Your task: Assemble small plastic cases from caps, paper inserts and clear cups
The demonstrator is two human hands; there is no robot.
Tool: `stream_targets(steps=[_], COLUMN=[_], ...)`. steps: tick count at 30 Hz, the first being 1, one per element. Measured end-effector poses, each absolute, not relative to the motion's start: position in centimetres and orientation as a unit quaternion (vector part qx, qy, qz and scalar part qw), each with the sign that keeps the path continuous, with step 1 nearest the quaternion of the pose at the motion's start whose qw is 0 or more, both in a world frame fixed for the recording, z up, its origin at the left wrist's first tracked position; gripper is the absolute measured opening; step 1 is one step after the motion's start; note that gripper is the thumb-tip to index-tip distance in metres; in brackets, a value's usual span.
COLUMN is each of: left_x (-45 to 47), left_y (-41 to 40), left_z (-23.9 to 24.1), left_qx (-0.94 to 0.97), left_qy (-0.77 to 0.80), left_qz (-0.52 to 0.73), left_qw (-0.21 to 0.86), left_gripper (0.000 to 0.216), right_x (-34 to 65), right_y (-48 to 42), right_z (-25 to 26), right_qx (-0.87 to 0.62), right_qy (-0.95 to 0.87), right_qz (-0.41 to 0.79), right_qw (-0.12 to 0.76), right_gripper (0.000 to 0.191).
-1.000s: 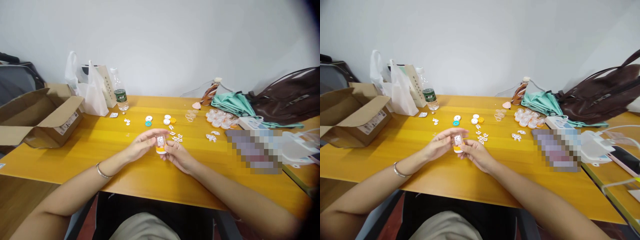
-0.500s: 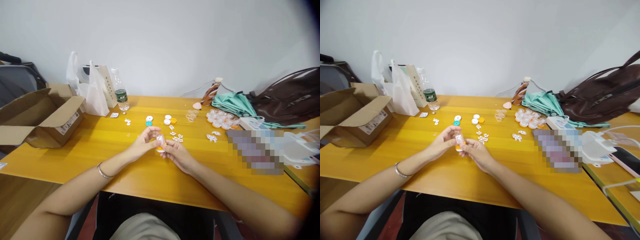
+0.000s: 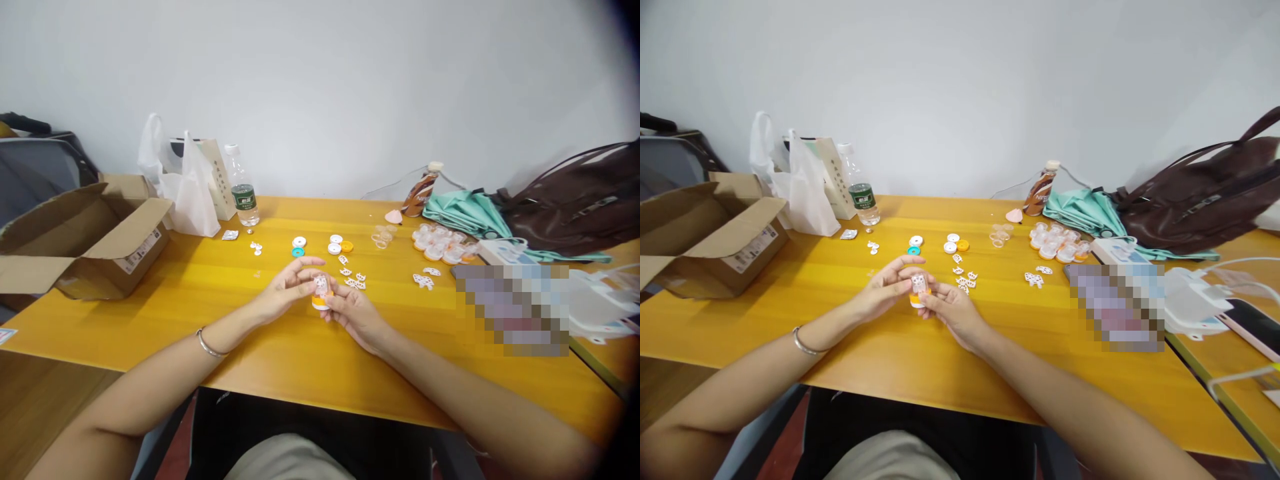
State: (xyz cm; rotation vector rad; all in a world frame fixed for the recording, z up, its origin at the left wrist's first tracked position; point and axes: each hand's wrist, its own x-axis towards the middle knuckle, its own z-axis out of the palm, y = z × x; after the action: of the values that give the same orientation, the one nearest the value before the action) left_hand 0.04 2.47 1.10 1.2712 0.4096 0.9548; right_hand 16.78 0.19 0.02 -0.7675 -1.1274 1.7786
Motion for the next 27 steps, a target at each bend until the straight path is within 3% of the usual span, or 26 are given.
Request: stream_targets(steps=[3,8,13,17,22,27], left_x=[0.0,0.5,0.6,0.8,0.8,0.7], left_y=[2.4,2.1,1.9,2.0,2.0,2.2], left_z=[1.3,0.7,0.7,0.5,0.4,0.3], left_qx=[0.567,0.604,0.579,0.584,0.554,0.562], left_qy=[0.175,0.211,0.197,0.236,0.186,0.242], left_qz=[0.42,0.494,0.452,0.515,0.454,0.5], left_qw=[0.687,0.589,0.649,0.582,0.673,0.612], left_gripper=[0.042,0.046,0.043,0.043,0.044,0.031], right_x=[16.8,16.8,16.9,16.9,16.9,17.0], right_y=[0.2,0.4,0.4,0.4,0.6,0.5], right_z=[-0.1,-0.4,-0.4,-0.2,-0.3,-0.3], right_qx=[-0.306,-0.304,-0.312,-0.31,-0.303,-0.313], right_qy=[-0.457,-0.468,-0.459,-0.456,-0.449,-0.449], right_qz=[0.71,0.711,0.711,0.713,0.715,0.714], right_qw=[0.44,0.428,0.432,0.433,0.441,0.436], right_gripper=[0.023,0.024,0.022,0.024,0.021,0.022])
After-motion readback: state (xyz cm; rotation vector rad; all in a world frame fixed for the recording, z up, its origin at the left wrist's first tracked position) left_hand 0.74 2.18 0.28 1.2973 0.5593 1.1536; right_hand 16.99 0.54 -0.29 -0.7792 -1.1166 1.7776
